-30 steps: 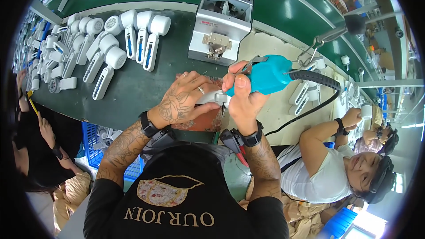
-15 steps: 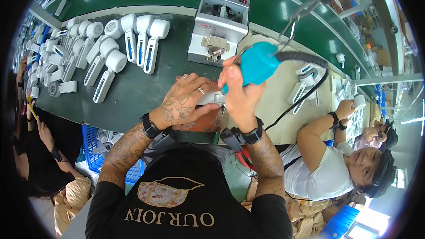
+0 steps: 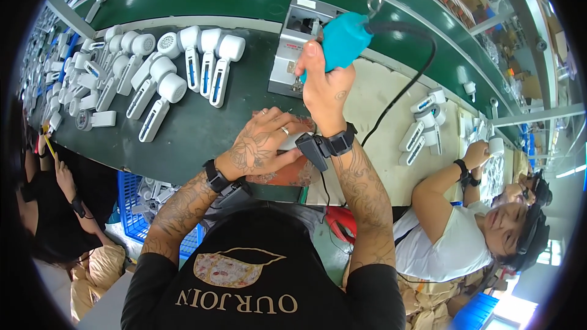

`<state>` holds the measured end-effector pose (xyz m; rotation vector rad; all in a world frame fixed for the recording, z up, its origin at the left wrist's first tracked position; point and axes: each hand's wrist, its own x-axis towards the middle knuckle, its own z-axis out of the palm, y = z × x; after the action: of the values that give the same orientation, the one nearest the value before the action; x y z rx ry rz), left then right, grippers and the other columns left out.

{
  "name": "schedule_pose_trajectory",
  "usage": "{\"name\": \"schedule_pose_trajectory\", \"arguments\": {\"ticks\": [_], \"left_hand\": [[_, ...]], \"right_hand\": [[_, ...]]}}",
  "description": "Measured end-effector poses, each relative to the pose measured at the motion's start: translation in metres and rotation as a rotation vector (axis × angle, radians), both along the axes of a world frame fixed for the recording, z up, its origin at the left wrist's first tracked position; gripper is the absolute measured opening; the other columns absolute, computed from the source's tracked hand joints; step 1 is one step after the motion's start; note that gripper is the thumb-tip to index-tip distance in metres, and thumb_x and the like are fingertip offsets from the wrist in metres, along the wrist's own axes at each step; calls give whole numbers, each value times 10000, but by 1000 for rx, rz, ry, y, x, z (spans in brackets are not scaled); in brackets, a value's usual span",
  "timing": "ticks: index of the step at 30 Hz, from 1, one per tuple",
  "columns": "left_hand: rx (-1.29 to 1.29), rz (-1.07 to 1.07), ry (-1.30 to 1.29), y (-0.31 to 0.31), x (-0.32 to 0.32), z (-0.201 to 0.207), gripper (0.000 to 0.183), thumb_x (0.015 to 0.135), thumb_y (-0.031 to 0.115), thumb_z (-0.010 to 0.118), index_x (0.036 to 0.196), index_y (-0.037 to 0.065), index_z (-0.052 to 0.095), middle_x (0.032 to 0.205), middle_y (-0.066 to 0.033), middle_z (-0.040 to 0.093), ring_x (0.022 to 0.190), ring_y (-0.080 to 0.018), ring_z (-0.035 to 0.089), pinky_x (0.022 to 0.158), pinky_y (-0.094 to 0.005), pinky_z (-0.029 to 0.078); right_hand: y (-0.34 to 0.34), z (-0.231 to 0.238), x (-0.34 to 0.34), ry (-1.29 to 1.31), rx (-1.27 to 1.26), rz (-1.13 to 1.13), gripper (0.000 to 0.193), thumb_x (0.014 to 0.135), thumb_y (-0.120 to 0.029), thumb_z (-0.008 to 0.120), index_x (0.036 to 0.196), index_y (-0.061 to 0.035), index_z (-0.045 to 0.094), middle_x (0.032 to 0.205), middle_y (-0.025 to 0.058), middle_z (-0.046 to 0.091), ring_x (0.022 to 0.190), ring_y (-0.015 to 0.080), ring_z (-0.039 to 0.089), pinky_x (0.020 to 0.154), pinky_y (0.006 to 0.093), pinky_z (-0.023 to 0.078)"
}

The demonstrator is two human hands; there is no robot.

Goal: The person picks up a white fan component, places it on a red block, and uses a teal power screwdriver to join the parts. They then set the assembled component aside on the workbench and reach for the next one to repeat the process.

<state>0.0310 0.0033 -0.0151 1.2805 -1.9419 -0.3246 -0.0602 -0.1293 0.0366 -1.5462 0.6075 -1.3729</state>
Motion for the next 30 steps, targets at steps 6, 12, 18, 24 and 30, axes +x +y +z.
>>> {"name": "schedule_pose_trajectory", "arguments": {"ticks": [6,12,18,24,30], "left_hand": [[8,43,-1,-1,-2,-4,338,851,233,703,1167,117,677,1054,-42,632,940,-259,563,828,-409,458],[73,38,21,-2,-1,-1,393,839,246,736,1204,113,674,1065,-43,631,943,-251,562,839,-408,453],[53,29,4,-1,-4,-4,425,843,238,731,1243,114,659,1089,-46,628,965,-260,563,858,-411,450],[80,25,-8,-1,-5,-1,428,844,236,720,1248,112,651,1113,-56,627,1001,-278,559,891,-422,445],[64,-2,-36,-7,-4,5,413,846,219,701,1238,110,629,1135,-59,616,1020,-276,564,883,-432,445]], "right_hand": [[48,17,-52,-35,148,21,416,1009,-394,585,1048,19,548,693,63,561,612,168,558,575,307,458],[78,0,-83,-16,129,10,581,950,-499,638,1090,51,515,702,82,551,612,195,550,577,327,457],[82,-5,-87,-18,126,-11,612,938,-536,633,1075,47,505,697,101,556,613,201,547,586,339,461],[83,-13,-87,-16,172,20,540,954,-497,624,1038,20,496,726,105,542,630,212,548,583,352,462],[80,-28,-89,-21,87,94,384,981,-394,589,1003,-20,508,752,95,552,666,194,555,612,330,460]]}}
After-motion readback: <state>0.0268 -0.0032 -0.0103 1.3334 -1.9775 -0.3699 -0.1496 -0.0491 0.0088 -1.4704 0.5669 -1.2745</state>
